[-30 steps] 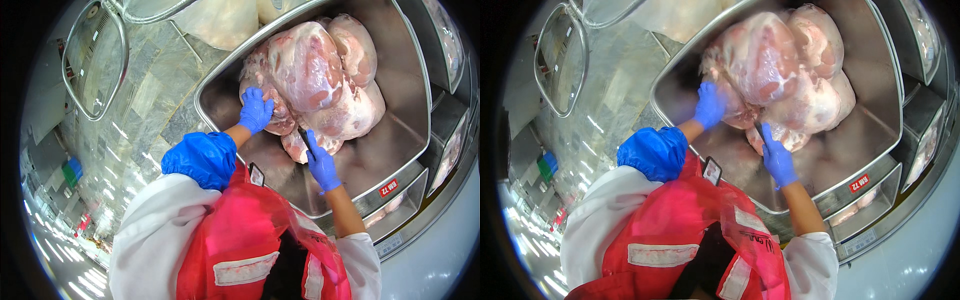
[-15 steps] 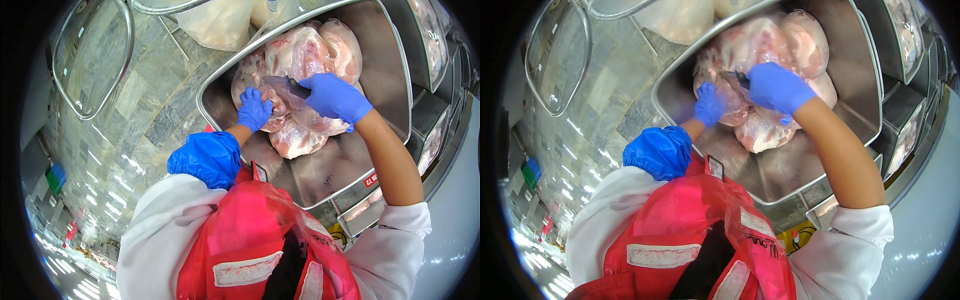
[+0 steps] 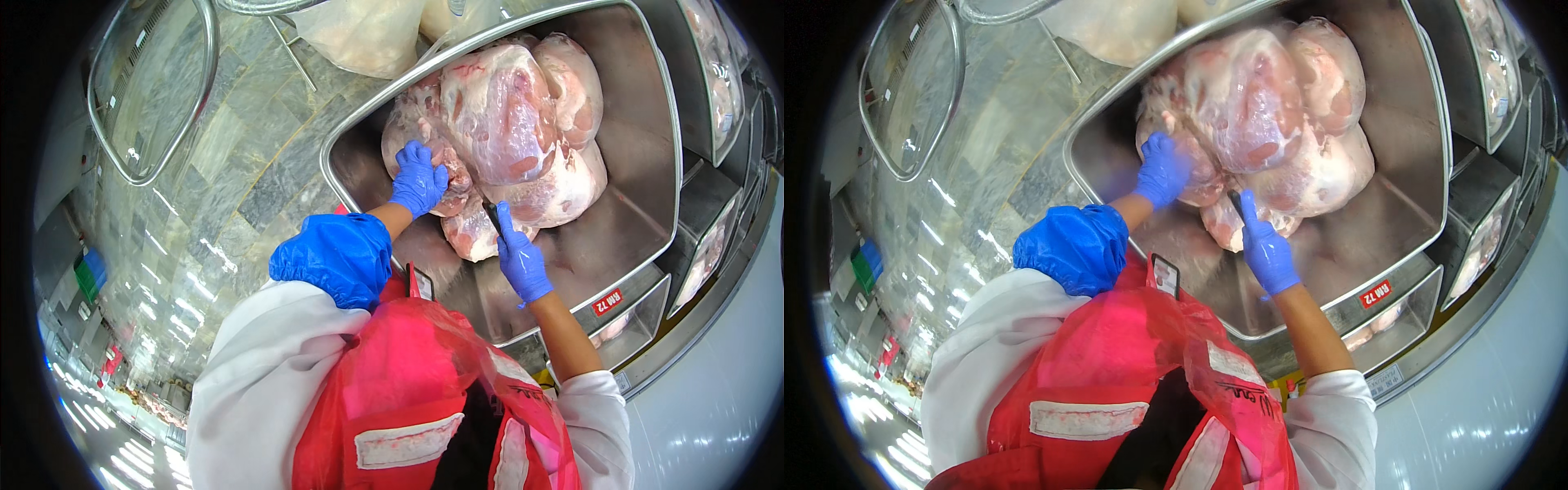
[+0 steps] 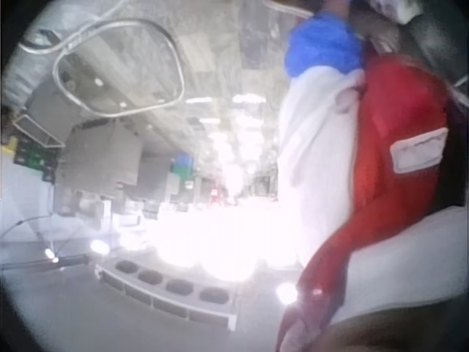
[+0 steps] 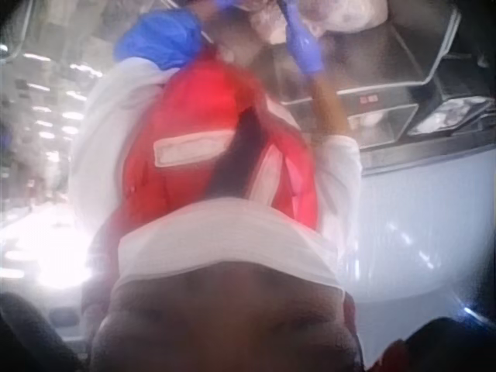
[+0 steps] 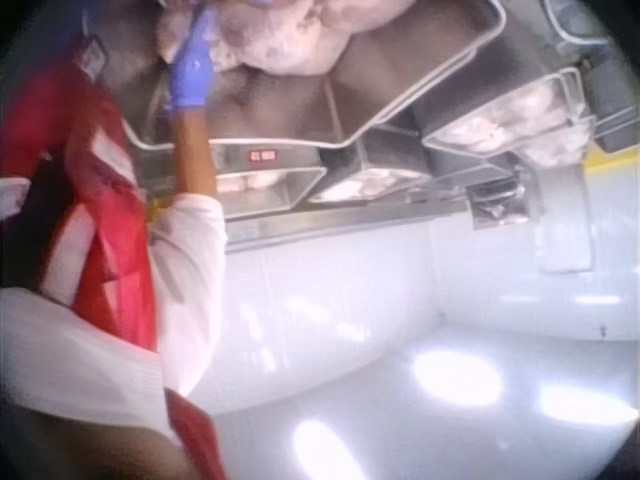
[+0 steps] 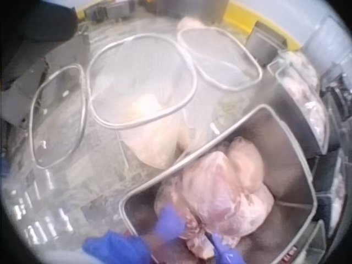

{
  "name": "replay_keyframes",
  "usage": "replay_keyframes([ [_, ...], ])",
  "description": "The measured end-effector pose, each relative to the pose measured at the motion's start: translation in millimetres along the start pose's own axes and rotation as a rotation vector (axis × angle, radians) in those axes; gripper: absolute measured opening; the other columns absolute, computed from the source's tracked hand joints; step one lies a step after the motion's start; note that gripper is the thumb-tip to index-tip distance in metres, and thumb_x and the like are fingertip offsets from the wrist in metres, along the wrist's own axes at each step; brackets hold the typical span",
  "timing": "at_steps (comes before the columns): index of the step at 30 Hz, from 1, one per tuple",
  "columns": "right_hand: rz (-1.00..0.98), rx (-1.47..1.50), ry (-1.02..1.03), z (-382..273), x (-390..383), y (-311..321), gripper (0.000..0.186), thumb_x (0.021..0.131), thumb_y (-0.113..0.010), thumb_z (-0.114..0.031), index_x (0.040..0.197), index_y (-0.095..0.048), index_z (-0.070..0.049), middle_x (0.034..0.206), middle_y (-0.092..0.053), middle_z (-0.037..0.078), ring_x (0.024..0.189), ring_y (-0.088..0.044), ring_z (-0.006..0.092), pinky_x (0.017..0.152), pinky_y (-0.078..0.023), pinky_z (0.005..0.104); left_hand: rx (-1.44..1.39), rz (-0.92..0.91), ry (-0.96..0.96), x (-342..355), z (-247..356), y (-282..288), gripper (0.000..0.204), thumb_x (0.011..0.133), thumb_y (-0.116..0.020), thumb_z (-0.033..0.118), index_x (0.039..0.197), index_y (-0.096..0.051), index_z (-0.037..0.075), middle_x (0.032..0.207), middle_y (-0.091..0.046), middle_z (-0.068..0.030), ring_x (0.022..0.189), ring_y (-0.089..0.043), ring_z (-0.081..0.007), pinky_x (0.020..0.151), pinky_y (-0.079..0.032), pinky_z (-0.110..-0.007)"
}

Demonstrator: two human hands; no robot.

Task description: The person uses a knife to trim fat and connective tissue from large raw meat pieces in a stainless steel tray. They remove trimmed pieces and place them into a nearby container, then continue trimming additional meat pieces.

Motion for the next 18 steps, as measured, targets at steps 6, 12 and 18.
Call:
replay_keyframes([
  [6, 0.120, -0.061, 0.264, -40, 8, 50, 0.064, 0.076, -0.048, -0.004, 0.136, -0.026, -0.012, 0.073, -0.056, 0.022, 0.064, -0.057, 0.0369, 0.058, -0.043, 0.0469, 0.068, -0.026, 0.002, 2, 3, -2, 0.043, 0.077, -0.049, 0.030, 0.105, -0.038, -0.001, 0.114, -0.033, -0.0243, 0.103, -0.036, -0.0436, 0.085, -0.039, -0.052],
  [12, -0.064, -0.352, 0.345, -109, 66, 128, 0.035, 0.074, -0.052, -0.007, 0.108, -0.053, -0.003, 0.078, -0.060, 0.023, 0.070, -0.059, 0.0371, 0.061, -0.046, 0.0452, 0.043, -0.002, 0.014, 2, 7, 6, 0.043, 0.077, -0.050, 0.030, 0.104, -0.039, -0.001, 0.114, -0.035, -0.0243, 0.103, -0.037, -0.0422, 0.082, -0.042, -0.050],
  [18, -0.504, -0.532, 0.249, -165, 128, 176, 0.024, 0.069, -0.057, -0.008, 0.092, -0.062, -0.001, 0.065, -0.060, 0.016, 0.054, -0.058, 0.0258, 0.049, -0.046, 0.0349, 0.048, -0.060, 0.017, 2, 6, 4, 0.044, 0.076, -0.051, 0.032, 0.103, -0.042, -0.001, 0.113, -0.037, -0.0238, 0.101, -0.039, -0.0412, 0.082, -0.042, -0.049],
])
Point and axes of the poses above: each hand's wrist, its own x-axis towards the middle knuckle, its own y-axis out of the back of the hand, z = x × y, the point moved 5 cm from there along x, towards the middle knuckle
